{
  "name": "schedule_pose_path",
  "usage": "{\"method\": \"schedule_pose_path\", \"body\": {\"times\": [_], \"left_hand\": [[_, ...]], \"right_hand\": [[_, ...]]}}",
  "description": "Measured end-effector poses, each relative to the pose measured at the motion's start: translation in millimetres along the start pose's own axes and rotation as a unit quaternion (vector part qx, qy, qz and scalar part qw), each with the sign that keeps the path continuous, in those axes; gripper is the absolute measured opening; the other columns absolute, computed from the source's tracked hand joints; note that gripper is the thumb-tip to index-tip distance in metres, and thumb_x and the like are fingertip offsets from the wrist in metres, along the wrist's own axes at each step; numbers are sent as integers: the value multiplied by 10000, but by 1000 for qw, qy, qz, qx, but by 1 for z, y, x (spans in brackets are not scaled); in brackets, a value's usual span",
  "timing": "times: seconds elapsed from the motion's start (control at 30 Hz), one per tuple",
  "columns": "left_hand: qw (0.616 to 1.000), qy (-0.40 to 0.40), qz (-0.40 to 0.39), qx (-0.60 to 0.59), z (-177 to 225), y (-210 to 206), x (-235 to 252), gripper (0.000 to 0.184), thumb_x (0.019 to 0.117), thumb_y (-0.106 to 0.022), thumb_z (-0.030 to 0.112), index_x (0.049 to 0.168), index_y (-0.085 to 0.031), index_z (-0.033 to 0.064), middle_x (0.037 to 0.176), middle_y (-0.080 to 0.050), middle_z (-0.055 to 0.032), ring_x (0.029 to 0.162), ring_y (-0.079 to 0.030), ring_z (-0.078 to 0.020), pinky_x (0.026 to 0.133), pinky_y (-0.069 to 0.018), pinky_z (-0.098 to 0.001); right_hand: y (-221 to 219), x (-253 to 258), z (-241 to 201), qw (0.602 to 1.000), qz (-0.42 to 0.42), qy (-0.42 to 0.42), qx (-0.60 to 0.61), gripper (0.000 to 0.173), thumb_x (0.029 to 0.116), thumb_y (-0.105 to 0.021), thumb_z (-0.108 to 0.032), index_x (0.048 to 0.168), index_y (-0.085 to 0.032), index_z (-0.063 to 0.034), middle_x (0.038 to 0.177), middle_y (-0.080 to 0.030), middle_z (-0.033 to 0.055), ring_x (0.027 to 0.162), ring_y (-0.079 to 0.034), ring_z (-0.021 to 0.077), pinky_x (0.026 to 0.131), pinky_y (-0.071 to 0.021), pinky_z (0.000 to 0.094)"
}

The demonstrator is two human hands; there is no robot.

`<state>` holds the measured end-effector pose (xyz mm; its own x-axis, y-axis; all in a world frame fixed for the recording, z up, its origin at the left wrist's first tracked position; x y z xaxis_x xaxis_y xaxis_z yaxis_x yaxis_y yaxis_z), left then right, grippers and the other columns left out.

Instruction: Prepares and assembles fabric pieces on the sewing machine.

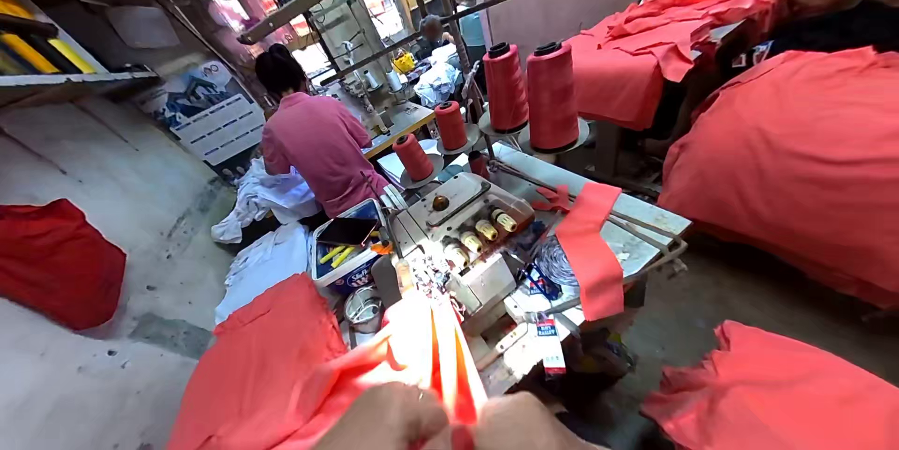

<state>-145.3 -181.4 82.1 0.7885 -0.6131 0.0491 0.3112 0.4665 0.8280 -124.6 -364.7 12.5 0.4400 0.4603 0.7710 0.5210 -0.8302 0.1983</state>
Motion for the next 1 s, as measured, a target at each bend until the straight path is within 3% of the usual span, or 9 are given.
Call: {"method": "schedule_pose_path", "body": {"times": [0.1, 0.2, 0.37, 0.43, 0.53, 0.63, 0.7, 0.87, 1.0], "left_hand": [[968, 119, -108, 193, 40, 52, -10, 481, 1011, -572, 334, 682, -628, -13, 669, -624, -172, 644, -654, -344, 564, -486, -536], [916, 120, -126, 362, 64, 64, 1, 403, 983, -595, 300, 708, -621, 6, 709, -623, -170, 647, -663, -365, 493, -464, -518], [860, 65, -33, 505, 39, 54, 0, 187, 862, -672, 175, 699, -650, 88, 602, -568, -78, 514, -620, -276, 387, -443, -433], [876, 88, 16, 475, 4, 83, -28, 168, 880, -651, 290, 894, -705, 131, 598, -558, -26, 505, -610, -245, 399, -451, -450], [892, 124, 51, 433, -33, 98, -61, 480, 852, -626, 494, 1197, -650, 161, 636, -563, 27, 521, -594, -197, 444, -464, -440], [913, 143, 86, 372, -49, 91, -74, 499, 868, -630, 541, 1222, -623, 189, 657, -578, 83, 576, -602, -117, 517, -502, -390], [931, 134, 106, 323, -53, 87, -79, 474, 876, -660, 472, 1254, -615, 189, 684, -593, 99, 617, -605, -71, 573, -530, -340], [942, 81, 93, 311, -42, 78, -72, 358, 930, -625, 363, 1232, -631, 169, 714, -591, 91, 630, -574, -27, 608, -515, -251], [906, 54, 47, 416, -39, 72, -74, 301, 990, -520, 391, 931, -703, 159, 674, -608, 22, 615, -606, -167, 632, -479, -421]], "right_hand": [[-25, -25, 39, 985, 135, -66, -81, 333, 1001, -639, -335, 1092, -651, -14, 1120, -690, 163, 1119, -651, 220, 991, -508, 371], [-85, -44, 63, 963, 32, -266, -4, 720, 893, -751, -271, 1408, -489, 157, 1413, -530, 354, 1270, -595, 425, 1058, -485, 545], [-149, 47, 120, 963, -98, -252, 19, 357, 1042, -499, -92, 1315, -603, 113, 1278, -658, 246, 1190, -632, 231, 1044, -474, 306], [-154, 78, 120, 925, -225, -273, -143, 381, 1065, -458, -130, 1384, -594, 29, 1366, -632, 207, 1299, -586, 304, 1112, -434, 488], [-125, 57, 110, 910, -315, -248, -110, 306, 1062, -474, -137, 1221, -643, 62, 1113, -690, 275, 1107, -659, 437, 926, -486, 619], [-85, 13, 121, 978, -1, -125, -168, 197, 970, -612, -128, 931, -750, 6, 844, -749, 133, 776, -747, 243, 700, -611, 423], [-61, 5, 139, 962, 137, -100, -212, 172, 916, -679, -168, 900, -745, -11, 855, -735, 114, 765, -714, 194, 676, -589, 361], [-62, 42, 125, 977, 75, -35, -194, 206, 878, -706, -210, 940, -748, -19, 934, -733, 133, 904, -713, 252, 788, -568, 443], [-87, 75, 90, 994, 10, 99, -46, 113, 895, -636, -36, 891, -748, -20, 815, -689, 70, 802, -640, 176, 718, -502, 306]]}}
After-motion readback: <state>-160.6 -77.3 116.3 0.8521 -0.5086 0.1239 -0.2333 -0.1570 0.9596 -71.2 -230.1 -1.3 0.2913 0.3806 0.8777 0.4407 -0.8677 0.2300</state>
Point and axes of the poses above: each hand's wrist, its own x-axis towards the middle knuckle, its own y-axis out of the back of the hand, z = x × y, the point moved 2 cm from there along x, towards the middle knuckle
